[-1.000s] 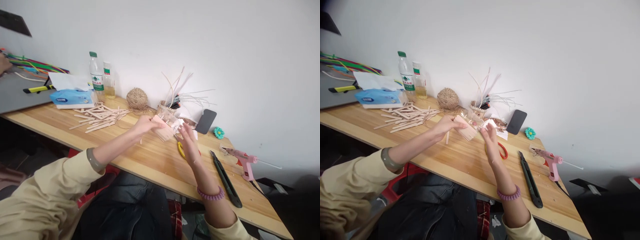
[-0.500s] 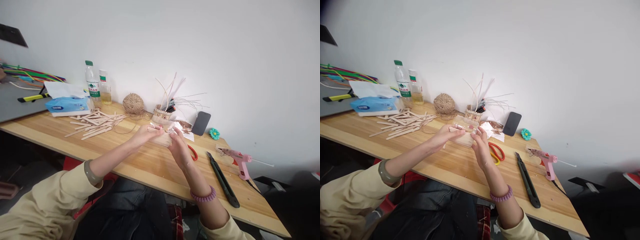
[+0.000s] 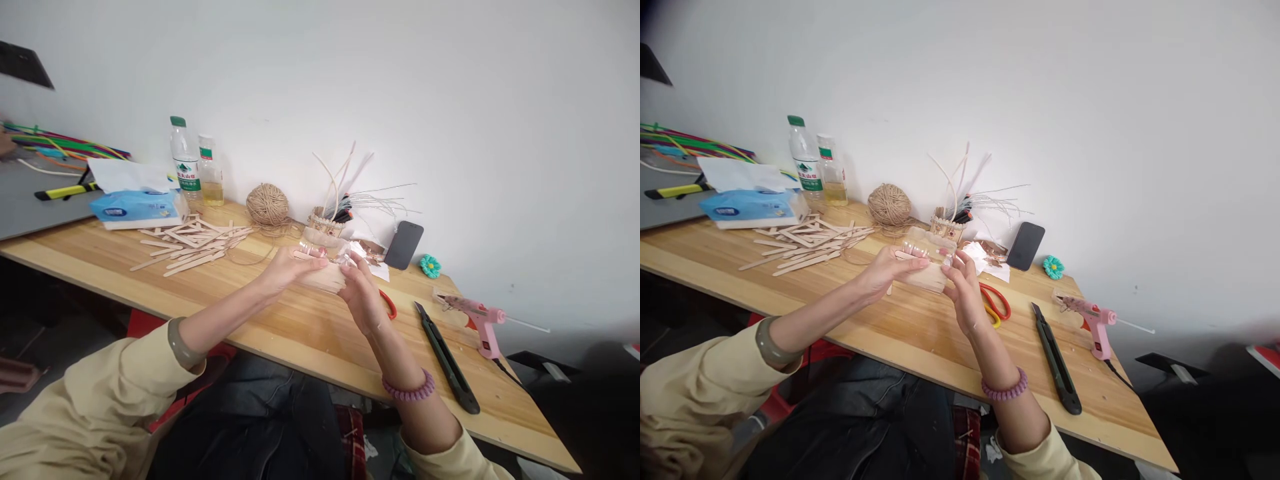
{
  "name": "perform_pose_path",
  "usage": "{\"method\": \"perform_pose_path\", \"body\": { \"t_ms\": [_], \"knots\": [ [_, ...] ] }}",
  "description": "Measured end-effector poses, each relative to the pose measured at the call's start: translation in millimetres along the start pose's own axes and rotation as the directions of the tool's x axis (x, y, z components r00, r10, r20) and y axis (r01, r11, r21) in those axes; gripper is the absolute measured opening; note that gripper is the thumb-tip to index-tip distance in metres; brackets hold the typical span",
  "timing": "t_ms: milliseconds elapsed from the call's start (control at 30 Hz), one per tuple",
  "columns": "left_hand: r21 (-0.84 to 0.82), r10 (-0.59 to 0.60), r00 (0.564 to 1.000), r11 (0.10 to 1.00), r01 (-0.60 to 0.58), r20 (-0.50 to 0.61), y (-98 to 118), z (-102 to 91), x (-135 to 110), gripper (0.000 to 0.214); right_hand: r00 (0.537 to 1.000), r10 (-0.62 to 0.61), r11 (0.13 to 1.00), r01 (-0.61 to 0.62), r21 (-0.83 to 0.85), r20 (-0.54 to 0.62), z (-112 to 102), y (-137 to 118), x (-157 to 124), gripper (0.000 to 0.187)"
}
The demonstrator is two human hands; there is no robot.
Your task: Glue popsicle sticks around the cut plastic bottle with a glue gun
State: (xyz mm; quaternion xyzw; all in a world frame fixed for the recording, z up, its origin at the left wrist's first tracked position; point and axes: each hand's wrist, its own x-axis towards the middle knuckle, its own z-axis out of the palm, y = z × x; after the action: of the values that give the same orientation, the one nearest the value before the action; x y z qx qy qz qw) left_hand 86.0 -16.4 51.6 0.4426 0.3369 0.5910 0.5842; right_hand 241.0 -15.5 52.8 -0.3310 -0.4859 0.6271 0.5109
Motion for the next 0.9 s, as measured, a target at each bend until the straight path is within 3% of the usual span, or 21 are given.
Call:
{"method": "perform_pose_path", "body": {
  "t_ms": [333, 600, 733, 900],
  "knots": [
    [-0.023, 0.013, 0.999, 1.000, -0.013, -0.031, 5.5, 3.2, -6.1, 0.026, 0.997, -0.065, 0.979, 0.054, -0.197, -0.048, -3.0, -0.2, 1.0, 0.048],
    [0.006, 0.046, 0.998, 0.999, -0.046, -0.034, 6.9, 1.0, -7.5, 0.028, 0.996, -0.080, 0.981, 0.070, -0.180, -0.048, -3.5, -1.1, 1.4, 0.052],
    [0.060, 0.071, 0.997, 0.996, -0.070, -0.013, 9.3, -0.5, -5.0, 0.030, 0.998, -0.051, 0.989, 0.055, -0.139, 0.036, -6.7, -3.8, 0.3, 0.057],
    [0.157, 0.081, 0.996, 0.984, -0.086, 0.035, 14.6, 2.8, -9.6, 0.032, 0.979, -0.176, 0.973, 0.188, -0.136, 0.099, -12.1, -6.4, 3.2, 0.067]
  ]
}}
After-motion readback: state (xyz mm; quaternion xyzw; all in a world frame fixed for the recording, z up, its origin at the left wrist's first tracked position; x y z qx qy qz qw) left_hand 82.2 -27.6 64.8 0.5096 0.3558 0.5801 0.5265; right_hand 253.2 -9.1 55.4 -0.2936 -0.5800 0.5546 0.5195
